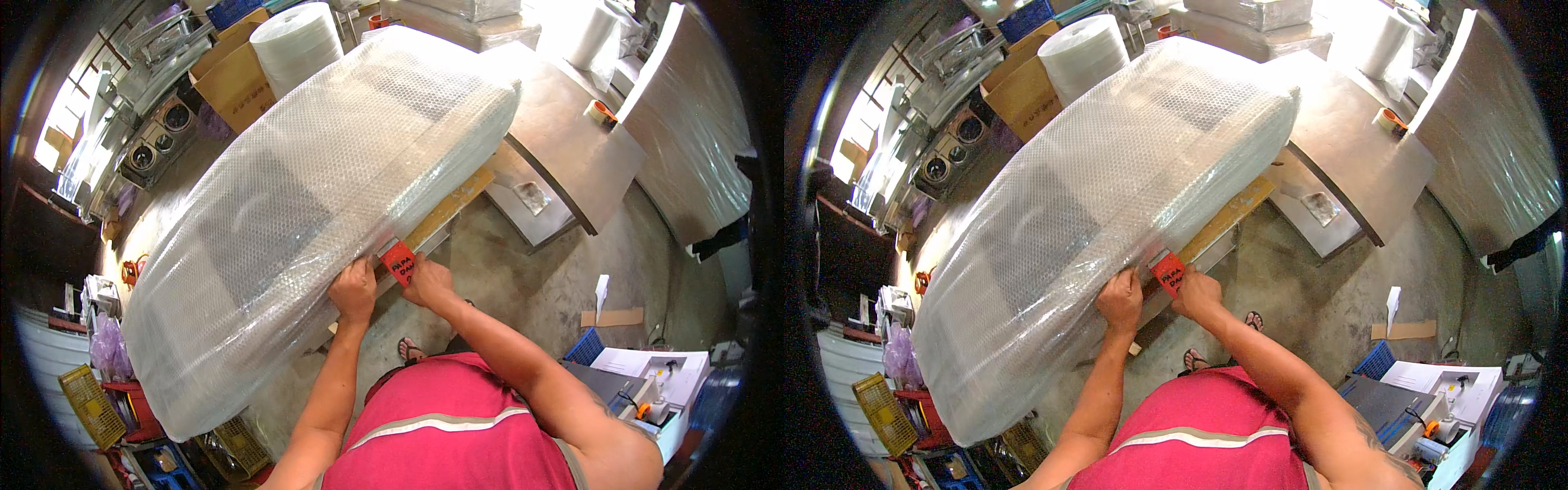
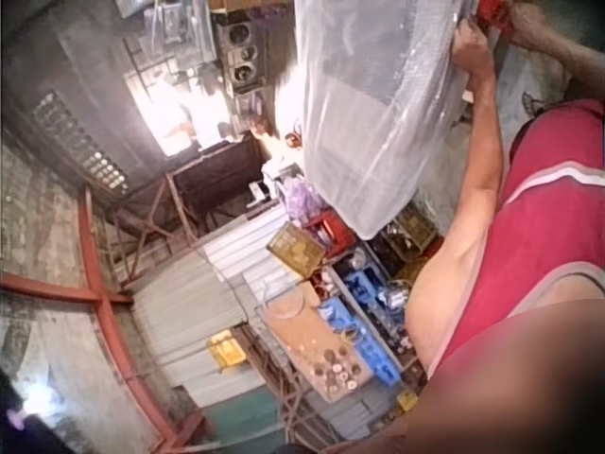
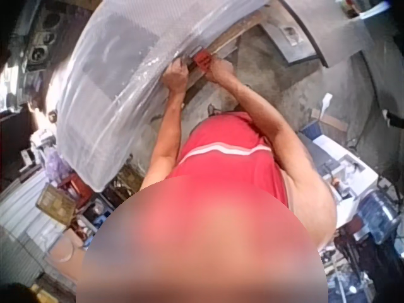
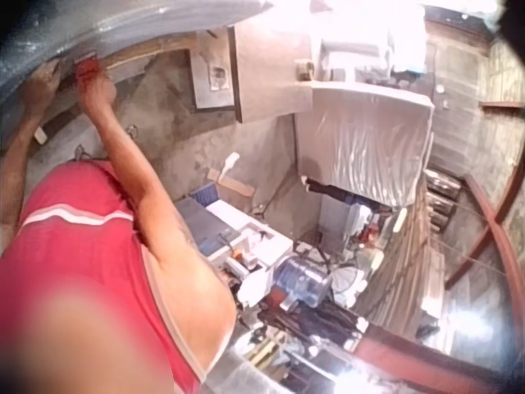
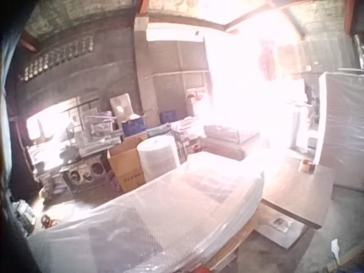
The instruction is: The person wraps a large appliance with bubble wrap and secures it with packing tape. They then label the wrapped item with a marker and place a purple plastic bag into a cardboard box. Finally, they move a stainless steel gas stove across the floor.
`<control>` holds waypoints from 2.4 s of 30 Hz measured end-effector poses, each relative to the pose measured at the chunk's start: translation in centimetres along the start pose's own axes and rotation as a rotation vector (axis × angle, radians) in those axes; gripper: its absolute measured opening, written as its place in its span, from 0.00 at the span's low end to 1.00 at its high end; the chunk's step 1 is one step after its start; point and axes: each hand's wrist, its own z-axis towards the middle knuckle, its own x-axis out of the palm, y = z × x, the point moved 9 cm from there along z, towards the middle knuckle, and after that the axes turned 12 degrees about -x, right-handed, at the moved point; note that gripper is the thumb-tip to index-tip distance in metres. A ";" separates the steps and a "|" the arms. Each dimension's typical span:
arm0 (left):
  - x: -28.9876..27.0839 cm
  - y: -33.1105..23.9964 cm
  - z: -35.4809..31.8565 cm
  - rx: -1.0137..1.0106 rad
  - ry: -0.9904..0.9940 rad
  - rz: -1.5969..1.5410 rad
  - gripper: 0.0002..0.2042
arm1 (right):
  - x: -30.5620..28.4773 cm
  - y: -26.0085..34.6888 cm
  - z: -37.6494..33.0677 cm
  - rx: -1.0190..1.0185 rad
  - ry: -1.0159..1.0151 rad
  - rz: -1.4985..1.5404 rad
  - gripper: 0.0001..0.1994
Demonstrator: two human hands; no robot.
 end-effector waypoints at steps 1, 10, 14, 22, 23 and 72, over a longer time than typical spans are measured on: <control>-0.5 -0.6 -0.3 0.010 0.017 -0.036 0.06 | -0.9 0.5 -0.1 0.003 0.057 -0.025 0.32; 4.3 -4.5 1.1 -0.280 0.653 -0.491 0.19 | -1.9 0.8 4.1 -0.030 0.605 -0.047 0.14; 9.6 -3.5 1.7 -0.299 0.911 -0.247 0.31 | 0.3 -4.1 4.6 -0.014 0.654 -0.466 0.14; 13.5 -0.4 -2.7 -0.318 0.847 -0.247 0.36 | 4.0 -9.9 -10.6 0.148 0.277 -0.035 0.38; 14.0 1.2 -4.2 -0.374 0.878 -0.259 0.36 | 3.9 -9.5 -12.3 0.155 0.220 0.014 0.38; -35.0 43.0 -8.9 -0.086 -0.049 -0.012 0.30 | 22.3 43.1 -36.4 -0.280 -0.403 0.347 0.42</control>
